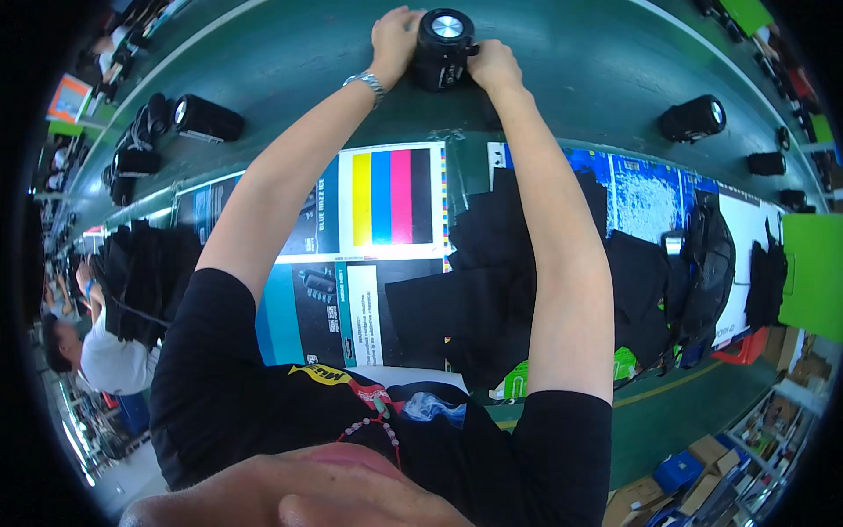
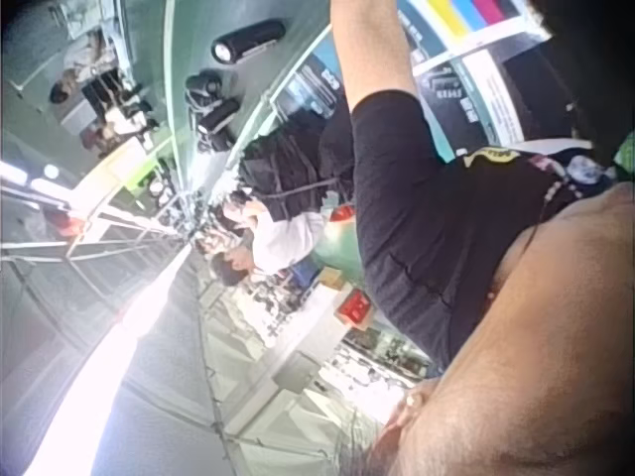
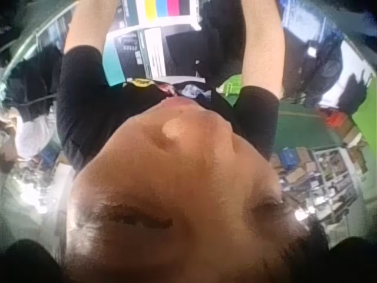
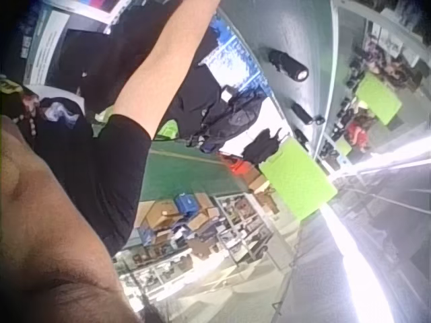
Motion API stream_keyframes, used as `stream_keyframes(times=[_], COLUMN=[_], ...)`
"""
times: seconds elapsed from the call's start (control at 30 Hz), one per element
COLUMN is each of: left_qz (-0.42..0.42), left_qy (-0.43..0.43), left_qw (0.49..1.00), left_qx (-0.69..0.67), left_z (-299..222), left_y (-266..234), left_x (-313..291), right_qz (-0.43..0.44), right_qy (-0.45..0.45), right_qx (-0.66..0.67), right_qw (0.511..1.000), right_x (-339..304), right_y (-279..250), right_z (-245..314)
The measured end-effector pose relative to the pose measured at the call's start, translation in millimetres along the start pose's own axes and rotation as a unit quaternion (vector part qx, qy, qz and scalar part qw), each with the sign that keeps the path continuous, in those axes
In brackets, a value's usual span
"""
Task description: The person assembles electronic devices by hand, placing components into black cylindrical housings and fitting black fabric covers over them.
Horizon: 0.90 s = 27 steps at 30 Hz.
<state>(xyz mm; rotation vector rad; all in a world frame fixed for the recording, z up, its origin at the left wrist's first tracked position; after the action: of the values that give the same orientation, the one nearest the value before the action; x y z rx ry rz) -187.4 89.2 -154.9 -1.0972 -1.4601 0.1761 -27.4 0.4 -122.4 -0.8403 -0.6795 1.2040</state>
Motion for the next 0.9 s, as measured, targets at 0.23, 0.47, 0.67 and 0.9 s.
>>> stream_keyframes(times=[0.23, 0.47, 0.67, 0.9], left_qz=[0.260, 0.093, 0.049, -0.093], left_qy=[-0.319, -0.414, -0.362, -0.404], left_qw=[0.597, 0.346, 0.333, 0.288], left_qx=[-0.689, -0.837, -0.869, -0.863], left_z=[-70, -37, -42, -47], left_y=[-55, -134, -234, -307], left_x=[6, -10, -25, -57], right_qz=[-0.049, 0.109, 0.129, -0.058], right_qy=[-0.001, 0.132, 0.029, -0.045], right_qx=[0.001, 0.494, 0.604, 0.604], right_qw=[0.999, 0.852, 0.786, 0.794], right_x=[-13, -85, -179, -237], right_y=[-6, -22, -40, -29], right_z=[-12, 55, 138, 186])
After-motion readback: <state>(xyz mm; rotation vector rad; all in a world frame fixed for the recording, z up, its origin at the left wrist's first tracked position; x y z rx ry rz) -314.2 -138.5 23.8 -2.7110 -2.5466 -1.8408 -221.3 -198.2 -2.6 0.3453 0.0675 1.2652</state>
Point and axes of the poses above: each hand's wrist, its own x-axis towards the middle knuckle, its own y-axis out of the palm, z = x × y, the point moved 1 cm from there along x, towards the middle knuckle, and after that the axes turned 3 degrees about -y, right-handed, at the moved point
